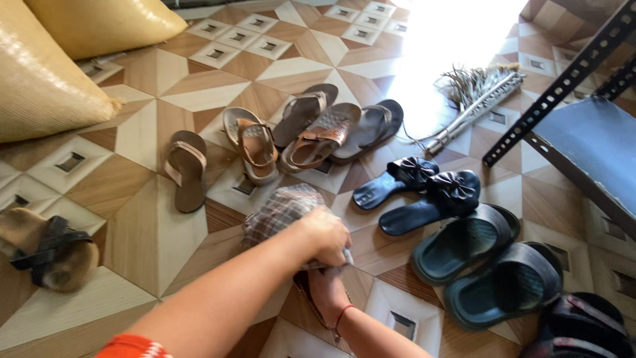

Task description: The person wipes several pairs of sandals and slippers with a cloth, then places them on a metal shelf. The person handles each shoe individually, wiping the straps and soles before arranging them on the shelf.

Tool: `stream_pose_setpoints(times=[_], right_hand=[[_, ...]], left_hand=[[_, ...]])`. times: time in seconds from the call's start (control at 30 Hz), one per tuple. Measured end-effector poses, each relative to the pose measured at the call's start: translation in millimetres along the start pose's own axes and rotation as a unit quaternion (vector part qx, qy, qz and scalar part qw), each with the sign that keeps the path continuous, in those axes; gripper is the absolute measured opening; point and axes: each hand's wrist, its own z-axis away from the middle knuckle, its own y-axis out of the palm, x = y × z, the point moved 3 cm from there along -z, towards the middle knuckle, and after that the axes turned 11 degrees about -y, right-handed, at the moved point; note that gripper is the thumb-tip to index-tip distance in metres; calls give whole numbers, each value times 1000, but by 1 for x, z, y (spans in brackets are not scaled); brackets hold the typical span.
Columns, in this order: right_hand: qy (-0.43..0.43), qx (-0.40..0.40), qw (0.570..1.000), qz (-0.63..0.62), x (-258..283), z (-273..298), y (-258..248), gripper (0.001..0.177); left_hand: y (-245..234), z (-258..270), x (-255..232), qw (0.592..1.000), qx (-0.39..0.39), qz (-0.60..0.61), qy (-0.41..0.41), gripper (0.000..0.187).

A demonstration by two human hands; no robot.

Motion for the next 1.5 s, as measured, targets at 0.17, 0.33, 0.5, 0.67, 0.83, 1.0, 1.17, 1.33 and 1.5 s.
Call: stream_pose_setpoints(times=[0.17,0.33,0.5,0.67,0.83,1.0,1.17,1.33,1.5], right_hand=[[-39,-2,999,-27,19,3,6,32],[-15,29,994,-103,42,9,1,32],[33,59,972,-225,41,11,7,27],[14,74,991,-114,30,8,5,24],[-28,94,988,-120,42,8,6,22],[-57,118,991,-16,65,16,2,33],[-49,118,991,-47,76,17,3,34],[-137,106,985,14,76,15,-1,35],[-72,89,993,-30,67,14,2,37]], left_hand=[[10,12,10,999,-44,13,23,45],[19,45,32,985,-146,64,59,37],[37,76,45,959,-223,164,57,40],[58,108,49,927,-305,213,41,53],[49,121,62,892,-379,241,56,39],[12,104,104,903,-353,177,-167,26],[-23,52,92,918,-383,65,-83,29],[-8,-8,49,983,-179,-48,-11,30],[19,-23,44,995,-49,-76,-32,41]])
